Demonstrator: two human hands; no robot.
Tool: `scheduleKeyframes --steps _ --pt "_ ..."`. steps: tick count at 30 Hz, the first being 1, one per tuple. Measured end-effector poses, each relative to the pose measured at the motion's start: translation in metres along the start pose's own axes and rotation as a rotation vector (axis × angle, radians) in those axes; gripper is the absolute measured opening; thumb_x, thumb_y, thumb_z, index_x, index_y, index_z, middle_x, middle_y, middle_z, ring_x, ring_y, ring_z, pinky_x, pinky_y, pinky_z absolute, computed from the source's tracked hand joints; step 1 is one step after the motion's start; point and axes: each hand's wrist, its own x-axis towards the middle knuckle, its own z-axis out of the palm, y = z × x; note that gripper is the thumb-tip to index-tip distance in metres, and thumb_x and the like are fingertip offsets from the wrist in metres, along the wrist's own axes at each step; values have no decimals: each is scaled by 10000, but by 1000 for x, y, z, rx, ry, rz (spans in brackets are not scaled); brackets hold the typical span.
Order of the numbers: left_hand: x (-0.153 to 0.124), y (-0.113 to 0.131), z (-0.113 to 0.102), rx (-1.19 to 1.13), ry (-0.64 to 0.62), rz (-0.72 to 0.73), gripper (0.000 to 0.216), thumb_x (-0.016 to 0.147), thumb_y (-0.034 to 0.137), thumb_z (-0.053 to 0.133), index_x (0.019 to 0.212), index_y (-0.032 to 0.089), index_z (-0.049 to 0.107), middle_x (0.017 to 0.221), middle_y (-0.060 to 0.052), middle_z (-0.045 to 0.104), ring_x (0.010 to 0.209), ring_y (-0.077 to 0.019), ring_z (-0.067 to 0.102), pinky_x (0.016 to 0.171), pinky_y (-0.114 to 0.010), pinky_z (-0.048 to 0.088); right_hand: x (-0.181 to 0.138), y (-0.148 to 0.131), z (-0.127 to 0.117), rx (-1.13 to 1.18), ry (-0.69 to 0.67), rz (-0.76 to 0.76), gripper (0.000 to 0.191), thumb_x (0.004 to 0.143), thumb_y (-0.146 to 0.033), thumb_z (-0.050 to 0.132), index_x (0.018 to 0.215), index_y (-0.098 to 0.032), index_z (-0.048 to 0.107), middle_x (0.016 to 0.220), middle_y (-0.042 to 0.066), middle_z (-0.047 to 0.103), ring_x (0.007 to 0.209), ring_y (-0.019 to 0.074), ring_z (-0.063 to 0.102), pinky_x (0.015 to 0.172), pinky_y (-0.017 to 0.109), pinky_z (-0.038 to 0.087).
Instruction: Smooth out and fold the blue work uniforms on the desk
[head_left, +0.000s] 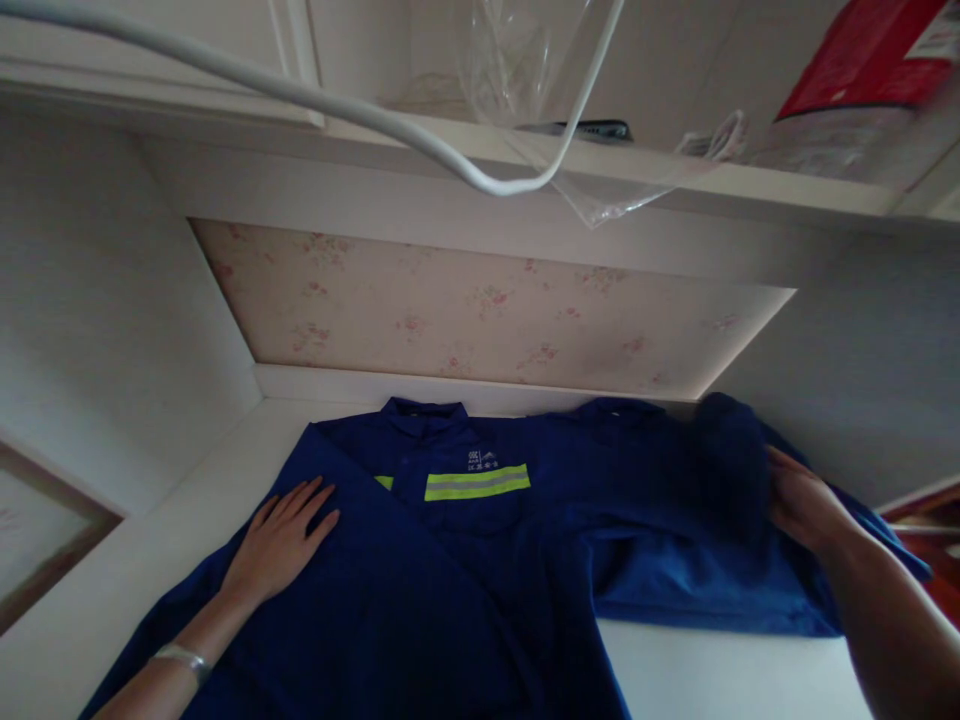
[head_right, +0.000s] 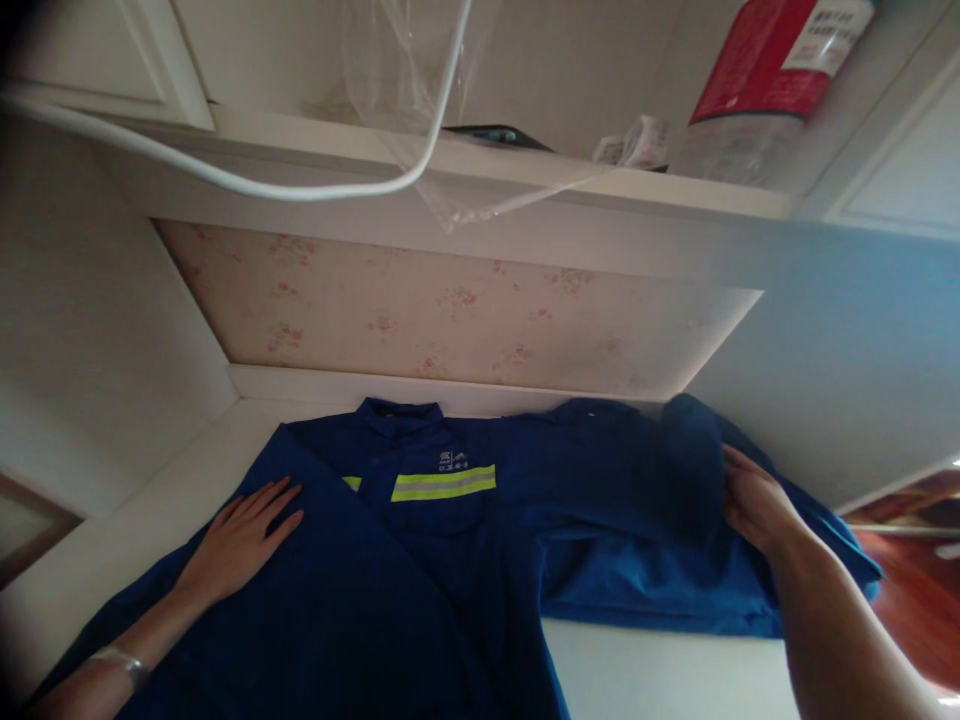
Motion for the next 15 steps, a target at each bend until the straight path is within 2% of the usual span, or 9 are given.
scheduleKeyframes --steps 3,5,7,10,12,13,15 --pt "0 1 -2 -20 10 -12 596 948 572 328 1441 263 458 1547 -50 407 1420 -257 365 1179 -482 220 4 2 29 -154 -22 44 779 805 -530 621 1459 -170 398 1309 271 584 984 337 673 773 459 528" --pt "0 2 -2 -36 13 -17 595 944 577 337 1433 265 469 1542 -49 416 1418 -259 368 1178 -484 220 5 7 56 -290 -67 31 870 708 -570 715 1413 -127 460 1271 275 608 980 369 665 805 502 521" --pt "0 3 -3 -48 14 -19 591 942 580 344 1428 271 476 1539 -45 422 1417 -259 369 1178 -485 217 6 10 86 -386 -143 -43 796 610 -553 794 1261 -131 616 1182 223 673 987 369 659 867 499 501" --pt "0 3 -5 -47 7 -25 595 943 593 331 1425 279 478 1539 -37 422 1420 -255 364 1181 -481 216 12 7 122 -463 -206 -161 516 515 -435 857 956 -188 751 1032 121 734 1009 350 644 953 452 457" --pt "0 3 -5 -43 0 -26 601 945 601 317 1429 281 471 1544 -31 414 1424 -249 358 1184 -478 212 17 -2 126 -499 -178 -201 354 554 -399 832 845 -209 764 967 99 741 1020 352 633 969 445 432" --pt "0 3 -5 -42 -2 -26 602 946 603 311 1432 283 467 1546 -28 411 1425 -247 356 1186 -478 208 19 -7 120 -511 -136 -209 330 599 -411 805 862 -215 767 984 102 737 1039 354 625 969 445 423" --pt "0 2 -5 -44 -4 -23 603 948 605 305 1436 286 460 1548 -24 409 1426 -244 353 1189 -479 201 20 -16 95 -519 25 -203 446 730 -486 698 1076 -206 735 1156 144 690 1135 369 578 967 456 409"
